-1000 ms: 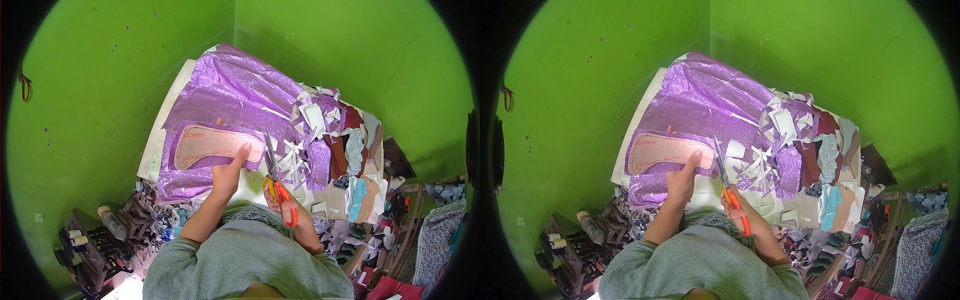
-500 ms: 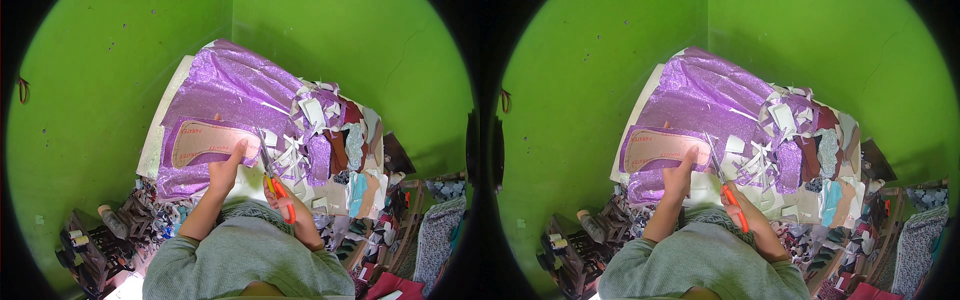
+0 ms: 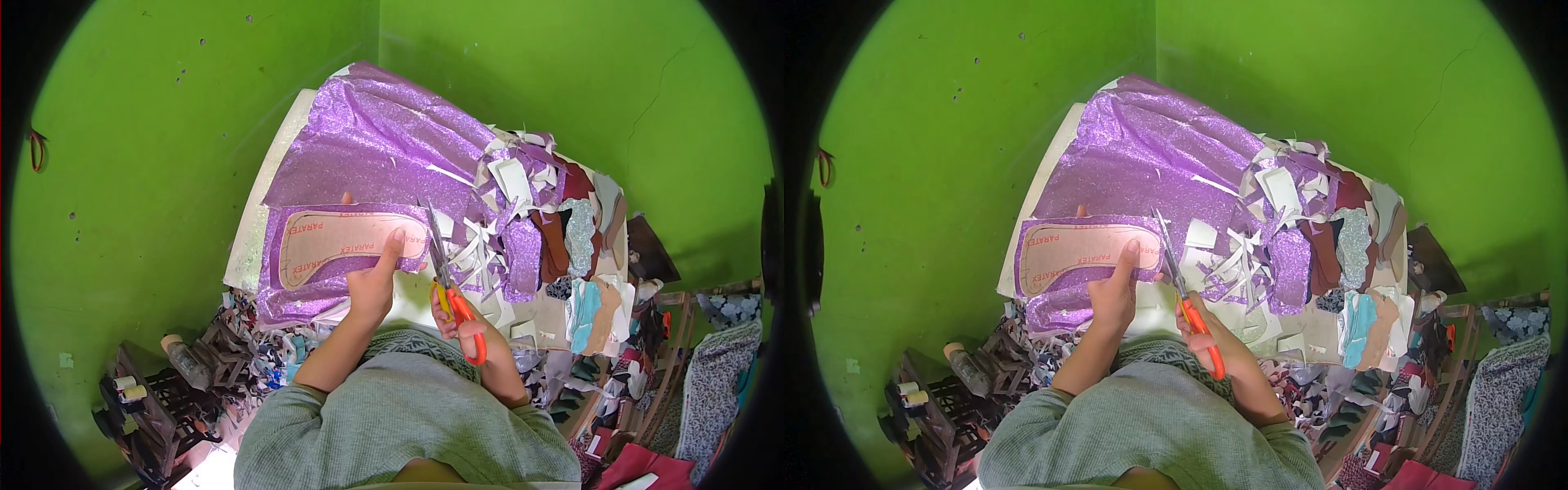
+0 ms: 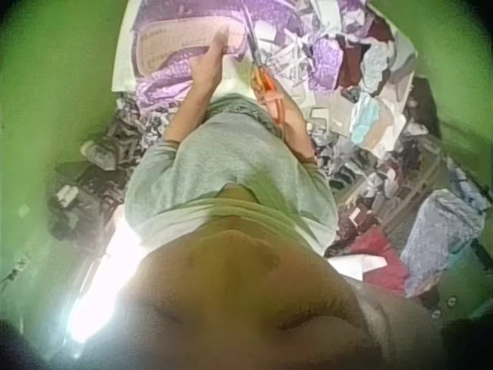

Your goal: Cut out a specific shape from purple sparkly fabric using scissors.

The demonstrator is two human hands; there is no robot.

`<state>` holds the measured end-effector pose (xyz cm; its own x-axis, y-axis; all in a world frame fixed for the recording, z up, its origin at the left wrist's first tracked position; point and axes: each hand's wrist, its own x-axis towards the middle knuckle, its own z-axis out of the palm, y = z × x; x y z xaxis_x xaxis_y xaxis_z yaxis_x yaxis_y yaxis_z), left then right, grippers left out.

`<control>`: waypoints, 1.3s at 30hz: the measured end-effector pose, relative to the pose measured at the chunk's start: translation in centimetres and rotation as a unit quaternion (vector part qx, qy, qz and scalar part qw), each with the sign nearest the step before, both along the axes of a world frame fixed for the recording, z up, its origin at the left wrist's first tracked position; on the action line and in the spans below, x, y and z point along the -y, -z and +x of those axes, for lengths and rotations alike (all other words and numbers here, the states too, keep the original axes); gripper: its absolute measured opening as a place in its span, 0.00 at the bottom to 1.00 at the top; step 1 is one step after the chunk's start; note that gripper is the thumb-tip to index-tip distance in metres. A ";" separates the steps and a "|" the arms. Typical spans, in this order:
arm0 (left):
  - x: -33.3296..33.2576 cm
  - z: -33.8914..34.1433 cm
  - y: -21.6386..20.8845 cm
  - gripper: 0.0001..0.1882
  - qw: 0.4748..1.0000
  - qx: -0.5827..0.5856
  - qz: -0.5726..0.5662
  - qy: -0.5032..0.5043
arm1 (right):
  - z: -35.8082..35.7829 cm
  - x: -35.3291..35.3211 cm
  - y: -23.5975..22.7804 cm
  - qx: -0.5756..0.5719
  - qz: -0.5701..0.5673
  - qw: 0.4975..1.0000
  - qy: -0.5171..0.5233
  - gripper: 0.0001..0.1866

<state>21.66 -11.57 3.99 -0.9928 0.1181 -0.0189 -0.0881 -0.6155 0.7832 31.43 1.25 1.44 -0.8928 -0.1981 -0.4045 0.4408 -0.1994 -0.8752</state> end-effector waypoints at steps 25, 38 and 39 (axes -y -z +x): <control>0.1 0.0 1.7 0.37 0.993 -0.041 -0.103 -0.040 | 0.8 0.1 -0.2 -0.006 -0.016 1.000 0.001 0.37; 0.2 -0.1 0.9 0.36 0.993 -0.071 -0.094 -0.011 | 1.1 -0.2 -0.1 -0.025 -0.005 1.000 -0.011 0.35; 0.2 -0.1 1.1 0.36 0.993 -0.073 -0.088 -0.008 | 1.1 0.0 -0.7 -0.035 -0.005 0.999 0.002 0.33</control>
<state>21.57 -11.81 2.93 -0.9882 0.1106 0.1063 0.0426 -0.4680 0.8827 32.55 1.28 2.10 -0.9200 -0.1976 -0.3384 0.3768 -0.2096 -0.9023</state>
